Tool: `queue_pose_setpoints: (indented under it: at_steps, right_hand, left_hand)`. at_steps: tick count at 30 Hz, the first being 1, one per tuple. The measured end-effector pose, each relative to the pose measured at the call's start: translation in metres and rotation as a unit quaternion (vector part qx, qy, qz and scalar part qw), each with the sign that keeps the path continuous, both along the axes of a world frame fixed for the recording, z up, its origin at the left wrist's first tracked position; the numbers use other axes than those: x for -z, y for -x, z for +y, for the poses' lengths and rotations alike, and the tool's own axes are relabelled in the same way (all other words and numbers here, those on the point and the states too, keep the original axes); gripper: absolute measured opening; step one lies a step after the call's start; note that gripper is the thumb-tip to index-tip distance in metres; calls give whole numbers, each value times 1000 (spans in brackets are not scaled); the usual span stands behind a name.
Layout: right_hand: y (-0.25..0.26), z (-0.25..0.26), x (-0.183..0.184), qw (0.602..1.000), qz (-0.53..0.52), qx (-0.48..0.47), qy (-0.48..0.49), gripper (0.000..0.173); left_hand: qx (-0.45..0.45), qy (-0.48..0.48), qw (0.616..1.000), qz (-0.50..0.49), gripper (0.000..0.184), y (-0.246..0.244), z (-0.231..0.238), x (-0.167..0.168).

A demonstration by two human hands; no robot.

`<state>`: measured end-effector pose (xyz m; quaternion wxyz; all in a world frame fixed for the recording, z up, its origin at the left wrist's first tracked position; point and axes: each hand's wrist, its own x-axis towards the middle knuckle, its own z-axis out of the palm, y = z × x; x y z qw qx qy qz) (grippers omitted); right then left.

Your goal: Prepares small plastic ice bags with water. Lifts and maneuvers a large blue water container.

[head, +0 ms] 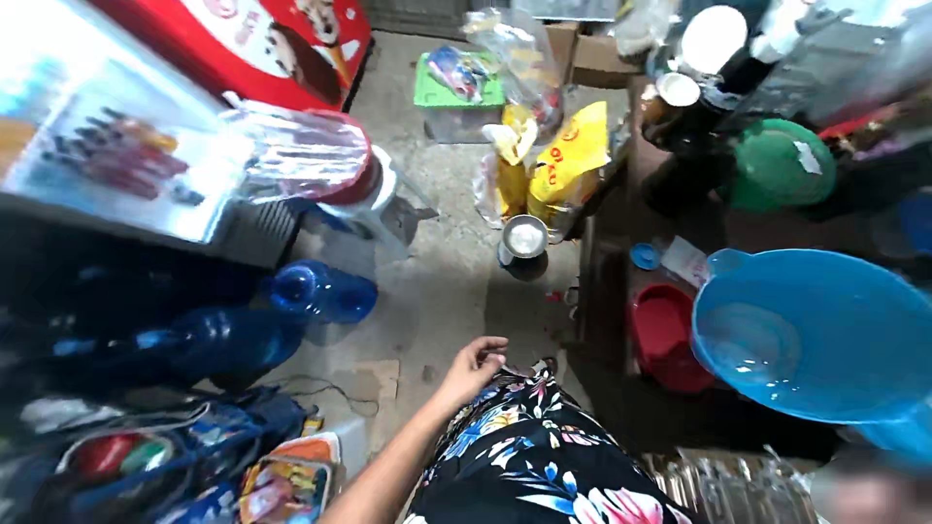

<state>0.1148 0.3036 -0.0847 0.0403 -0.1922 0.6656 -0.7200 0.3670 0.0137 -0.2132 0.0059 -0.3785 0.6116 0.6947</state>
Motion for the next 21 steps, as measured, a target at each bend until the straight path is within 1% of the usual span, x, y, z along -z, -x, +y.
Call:
queue_pose_setpoints:
  at_steps: [3, 4, 6, 8, 10, 12, 13, 15, 16, 18, 21]
  right_hand:
    - [-41, -66, 15, 992, -14, -115, -50, 29]
    - [-56, -90, 26, 985, -13, -153, -73, 30]
    - [-93, -137, 50, 965, -19, -234, -116, 40]
    - [-137, -184, 73, 935, -37, -312, -166, 56]
    - [-182, -227, 93, 892, -52, -390, -222, 62]
    - [-227, -267, 102, 837, -61, -465, -283, 56]
    - [-249, -285, 106, 806, -60, -503, -306, 52]
    - [-294, -320, 110, 740, -19, -582, -336, 47]
    - [-315, -336, 113, 705, 18, -621, -342, 44]
    - [-352, -362, 124, 627, 68, -694, -348, 44]
    - [-388, -397, 137, 488, 93, -787, -365, 52]
  left_hand:
    - [47, -27, 997, 54, 38, -40, -7, -16]
    - [53, -40, 994, 82, 38, -55, -10, -20]
    - [49, -64, 987, 139, 41, -88, -17, -23]
    - [16, -92, 983, 160, 50, -120, -27, -23]
    - [-58, -134, 979, 142, 60, -152, -36, -24]
    - [-146, -189, 965, 105, 73, -182, -47, -25]
    - [-195, -222, 951, 89, 79, -197, -54, -25]
    - [-307, -279, 907, 67, 87, -224, -68, -24]
    - [-367, -303, 878, 55, 87, -238, -76, -22]
    - [-460, -344, 818, 38, 81, -267, -89, -14]
    - [-572, -354, 739, 42, 57, -306, -98, 8]
